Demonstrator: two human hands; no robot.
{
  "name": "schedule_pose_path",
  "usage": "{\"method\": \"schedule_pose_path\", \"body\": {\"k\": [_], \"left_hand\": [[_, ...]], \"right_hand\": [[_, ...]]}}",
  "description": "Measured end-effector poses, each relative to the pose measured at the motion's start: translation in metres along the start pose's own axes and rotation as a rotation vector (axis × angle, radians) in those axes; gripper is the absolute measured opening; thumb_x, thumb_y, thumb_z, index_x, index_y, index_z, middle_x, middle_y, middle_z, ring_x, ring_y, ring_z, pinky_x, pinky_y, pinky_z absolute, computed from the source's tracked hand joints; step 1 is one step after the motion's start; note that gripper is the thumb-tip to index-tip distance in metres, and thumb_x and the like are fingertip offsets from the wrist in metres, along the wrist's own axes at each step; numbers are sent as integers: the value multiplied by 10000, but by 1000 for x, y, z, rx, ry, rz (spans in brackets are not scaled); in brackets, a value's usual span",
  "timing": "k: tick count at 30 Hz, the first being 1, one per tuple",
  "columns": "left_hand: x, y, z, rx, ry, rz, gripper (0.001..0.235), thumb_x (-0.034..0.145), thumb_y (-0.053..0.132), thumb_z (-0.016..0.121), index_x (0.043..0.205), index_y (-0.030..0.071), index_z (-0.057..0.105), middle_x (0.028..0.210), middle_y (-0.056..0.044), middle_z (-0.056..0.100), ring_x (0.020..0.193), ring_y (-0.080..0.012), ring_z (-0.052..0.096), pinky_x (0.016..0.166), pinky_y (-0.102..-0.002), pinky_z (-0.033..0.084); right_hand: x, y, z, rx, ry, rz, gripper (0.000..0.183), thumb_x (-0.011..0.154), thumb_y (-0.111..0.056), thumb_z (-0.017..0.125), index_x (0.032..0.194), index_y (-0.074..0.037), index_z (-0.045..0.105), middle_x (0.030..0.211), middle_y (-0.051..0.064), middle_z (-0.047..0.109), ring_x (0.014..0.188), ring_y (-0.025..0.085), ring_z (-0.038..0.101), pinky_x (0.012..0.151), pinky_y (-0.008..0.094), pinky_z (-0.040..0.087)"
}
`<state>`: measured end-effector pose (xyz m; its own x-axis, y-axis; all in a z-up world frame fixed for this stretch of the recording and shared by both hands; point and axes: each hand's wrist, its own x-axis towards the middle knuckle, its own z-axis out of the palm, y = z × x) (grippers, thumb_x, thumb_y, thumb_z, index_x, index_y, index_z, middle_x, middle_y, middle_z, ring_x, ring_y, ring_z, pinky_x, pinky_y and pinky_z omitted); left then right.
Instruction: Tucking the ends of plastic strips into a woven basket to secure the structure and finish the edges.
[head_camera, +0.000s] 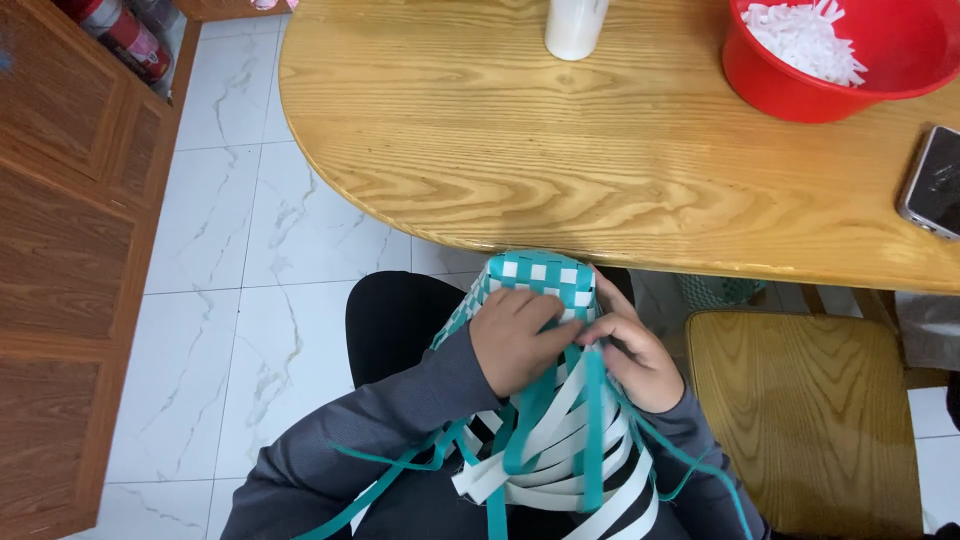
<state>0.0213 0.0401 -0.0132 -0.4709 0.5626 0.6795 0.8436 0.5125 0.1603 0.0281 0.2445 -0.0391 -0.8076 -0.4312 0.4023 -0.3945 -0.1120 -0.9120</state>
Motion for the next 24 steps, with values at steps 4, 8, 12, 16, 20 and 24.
{"method": "schedule_pose_path", "body": {"k": [4, 8, 12, 16, 20, 24], "left_hand": [[-8, -6, 13, -109, 42, -27, 101, 907, 99, 612, 1002, 87, 645, 887, -83, 578, 750, -252, 583, 666, -350, 475], [-3, -5, 5, -406, 77, -163, 154, 917, 116, 573, 1031, 71, 666, 829, -67, 607, 722, -245, 601, 647, -320, 498], [4, -3, -9, -486, -15, -178, 185, 823, 196, 720, 949, 75, 659, 777, -67, 615, 727, -256, 618, 672, -376, 517], [4, -13, -19, -508, -100, -176, 210, 758, 226, 770, 874, 115, 635, 769, -42, 629, 743, -256, 631, 683, -401, 506], [6, -13, -24, -604, -114, -113, 41, 864, 152, 679, 893, 125, 668, 802, -22, 663, 765, -231, 642, 735, -350, 515], [13, -7, -38, -472, -106, -4, 56, 874, 57, 657, 914, 85, 685, 826, -59, 663, 753, -225, 623, 708, -331, 503]], "right_hand": [[-1, 5, 1, -91, 61, -3, 39, 871, -83, 607, 901, -58, 608, 1511, 237, 274, 1383, 407, 286, 1076, 576, 199], [-2, 5, 5, -180, 80, 50, 124, 834, -117, 672, 900, -69, 578, 1519, 221, 261, 1377, 419, 278, 1071, 589, 201], [4, -6, 16, -342, 164, 154, 247, 822, -116, 693, 1019, -93, 546, 1472, 262, 286, 1335, 496, 293, 1048, 637, 240], [5, -6, 17, -414, 156, 124, 327, 811, -99, 704, 1109, -160, 582, 1463, 227, 310, 1325, 492, 313, 1042, 634, 258], [11, -19, 21, -584, 186, 5, 188, 804, -97, 697, 974, -174, 671, 1480, 190, 324, 1334, 447, 346, 1056, 578, 309], [12, -18, 24, -626, 214, -47, 164, 801, -88, 694, 943, -169, 680, 1450, 215, 363, 1290, 474, 394, 1019, 615, 348]]}}
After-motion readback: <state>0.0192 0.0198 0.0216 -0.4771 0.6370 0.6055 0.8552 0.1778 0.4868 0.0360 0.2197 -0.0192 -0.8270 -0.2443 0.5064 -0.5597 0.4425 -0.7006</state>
